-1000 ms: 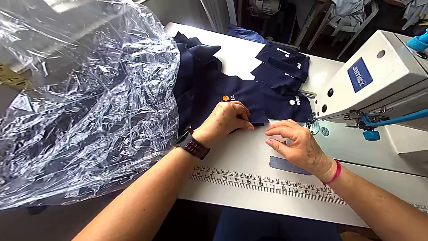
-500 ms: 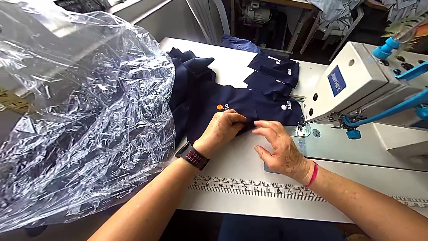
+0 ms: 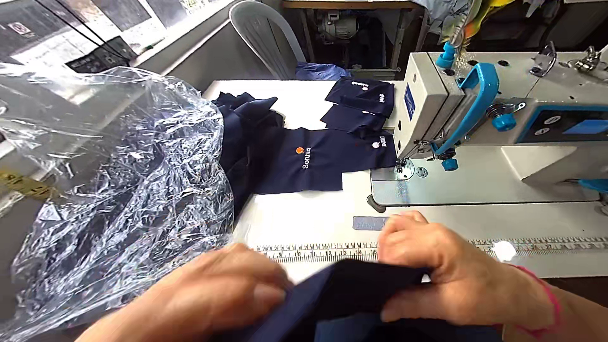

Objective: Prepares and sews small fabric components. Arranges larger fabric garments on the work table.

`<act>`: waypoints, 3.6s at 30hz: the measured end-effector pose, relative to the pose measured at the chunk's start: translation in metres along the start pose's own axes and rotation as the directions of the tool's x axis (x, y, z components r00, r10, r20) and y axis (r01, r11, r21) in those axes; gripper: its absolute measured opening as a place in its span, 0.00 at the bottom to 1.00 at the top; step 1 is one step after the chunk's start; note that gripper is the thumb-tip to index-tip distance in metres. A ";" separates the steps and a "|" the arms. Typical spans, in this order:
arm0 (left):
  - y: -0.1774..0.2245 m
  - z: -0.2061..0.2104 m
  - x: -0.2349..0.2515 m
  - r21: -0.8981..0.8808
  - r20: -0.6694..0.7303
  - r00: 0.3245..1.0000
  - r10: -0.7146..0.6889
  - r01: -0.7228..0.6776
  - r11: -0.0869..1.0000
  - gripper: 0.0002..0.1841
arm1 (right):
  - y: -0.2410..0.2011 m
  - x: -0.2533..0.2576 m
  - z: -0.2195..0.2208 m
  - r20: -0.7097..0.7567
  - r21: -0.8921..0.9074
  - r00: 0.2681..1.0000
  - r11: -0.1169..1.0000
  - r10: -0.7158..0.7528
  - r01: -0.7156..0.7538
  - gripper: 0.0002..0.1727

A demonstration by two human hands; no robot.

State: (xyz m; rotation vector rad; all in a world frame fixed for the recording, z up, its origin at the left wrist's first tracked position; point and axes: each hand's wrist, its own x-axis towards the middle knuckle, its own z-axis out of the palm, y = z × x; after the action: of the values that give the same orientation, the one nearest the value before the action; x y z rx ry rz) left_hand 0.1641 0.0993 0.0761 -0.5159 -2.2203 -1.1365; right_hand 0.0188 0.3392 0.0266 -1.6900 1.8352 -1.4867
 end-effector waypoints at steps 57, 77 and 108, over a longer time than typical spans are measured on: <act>-0.120 0.148 0.058 -0.333 0.296 0.696 -0.655 0.718 0.612 0.15 | 0.068 -0.089 -0.103 -0.369 0.232 0.650 0.743 0.665 -0.628 0.18; -0.143 0.143 0.059 -0.092 0.291 0.836 -0.466 0.509 0.856 0.05 | 0.079 -0.079 -0.115 -0.279 0.191 0.648 0.702 0.709 -0.686 0.08; -0.157 0.149 0.062 0.217 0.242 0.945 -0.221 0.169 0.961 0.04 | 0.110 -0.081 -0.119 -0.322 -0.349 0.879 0.819 0.352 -0.456 0.04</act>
State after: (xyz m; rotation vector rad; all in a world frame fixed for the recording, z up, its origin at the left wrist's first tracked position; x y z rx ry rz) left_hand -0.0205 0.1384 -0.0459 -0.3885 -2.6324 -0.9780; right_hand -0.1101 0.4468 -0.0398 -1.1630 2.6011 -1.2185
